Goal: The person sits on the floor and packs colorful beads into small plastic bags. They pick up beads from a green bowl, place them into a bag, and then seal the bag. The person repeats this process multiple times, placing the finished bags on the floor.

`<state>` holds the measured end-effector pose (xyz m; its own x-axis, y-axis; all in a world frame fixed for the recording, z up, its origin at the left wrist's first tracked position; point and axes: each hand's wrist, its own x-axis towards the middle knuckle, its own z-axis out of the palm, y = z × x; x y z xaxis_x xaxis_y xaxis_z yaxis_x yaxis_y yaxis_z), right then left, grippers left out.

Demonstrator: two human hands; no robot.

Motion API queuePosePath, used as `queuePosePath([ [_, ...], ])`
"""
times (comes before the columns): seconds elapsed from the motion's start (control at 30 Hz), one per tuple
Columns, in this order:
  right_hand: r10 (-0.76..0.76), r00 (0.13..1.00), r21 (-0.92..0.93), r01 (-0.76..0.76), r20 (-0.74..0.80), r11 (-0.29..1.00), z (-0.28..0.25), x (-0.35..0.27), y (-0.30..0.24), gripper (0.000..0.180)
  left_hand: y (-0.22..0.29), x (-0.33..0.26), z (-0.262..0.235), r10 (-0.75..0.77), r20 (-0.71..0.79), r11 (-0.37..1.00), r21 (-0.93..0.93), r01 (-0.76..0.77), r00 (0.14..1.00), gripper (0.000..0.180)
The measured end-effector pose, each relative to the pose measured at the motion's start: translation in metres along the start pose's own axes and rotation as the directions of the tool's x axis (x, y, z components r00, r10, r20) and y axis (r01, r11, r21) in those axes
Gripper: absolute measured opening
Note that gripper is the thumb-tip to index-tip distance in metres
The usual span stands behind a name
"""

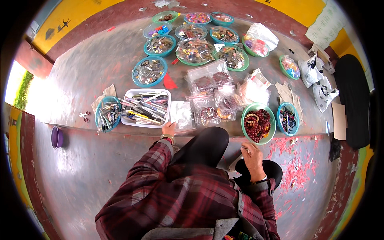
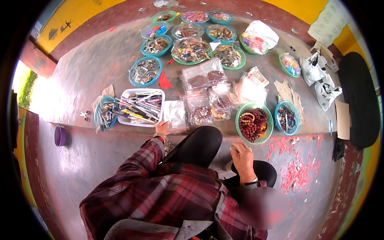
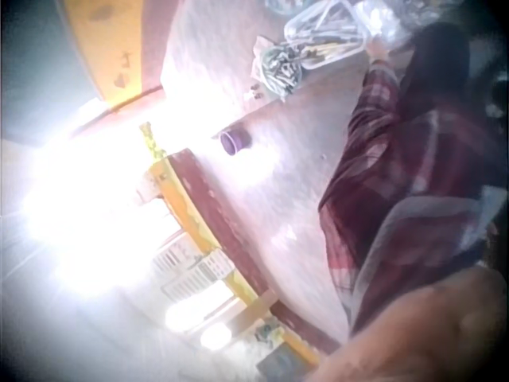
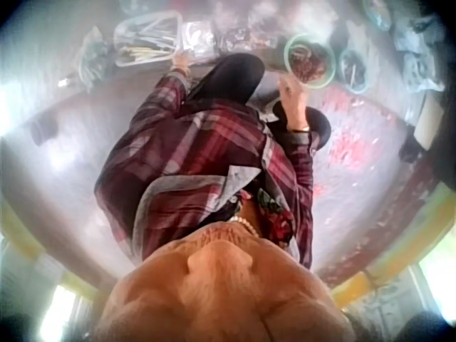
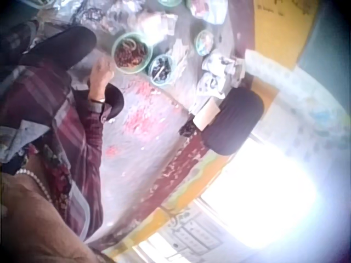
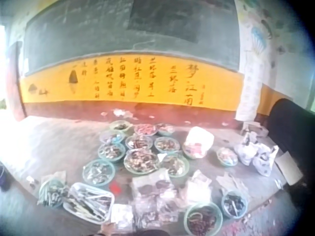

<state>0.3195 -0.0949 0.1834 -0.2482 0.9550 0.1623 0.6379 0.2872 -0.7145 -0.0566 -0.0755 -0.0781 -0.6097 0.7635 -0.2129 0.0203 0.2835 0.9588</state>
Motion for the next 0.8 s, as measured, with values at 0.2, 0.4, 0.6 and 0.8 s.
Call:
queuePosePath([
  [0.2,0.045,0.992,-0.007,-0.044,0.116,0.999,0.005,0.000,-0.004,0.016,-0.049,0.021,0.003,-0.103,-0.032,0.995,0.012,0.103,0.994,0.030],
  [0.4,0.043,0.985,-0.023,-0.040,0.168,0.999,0.006,-0.001,-0.004,0.015,-0.021,0.020,-0.008,-0.371,0.115,0.928,-0.002,0.373,0.922,0.020],
  [0.6,-0.001,0.977,-0.032,0.008,0.212,0.999,0.008,-0.001,-0.002,0.015,-0.015,0.015,-0.020,-0.522,0.003,0.820,-0.273,0.503,0.853,0.020],
  [0.8,-0.005,0.970,-0.054,0.019,0.243,0.998,0.006,-0.004,-0.003,0.014,0.021,-0.011,-0.017,-0.500,-0.077,0.745,-0.546,0.383,0.862,0.033],
])
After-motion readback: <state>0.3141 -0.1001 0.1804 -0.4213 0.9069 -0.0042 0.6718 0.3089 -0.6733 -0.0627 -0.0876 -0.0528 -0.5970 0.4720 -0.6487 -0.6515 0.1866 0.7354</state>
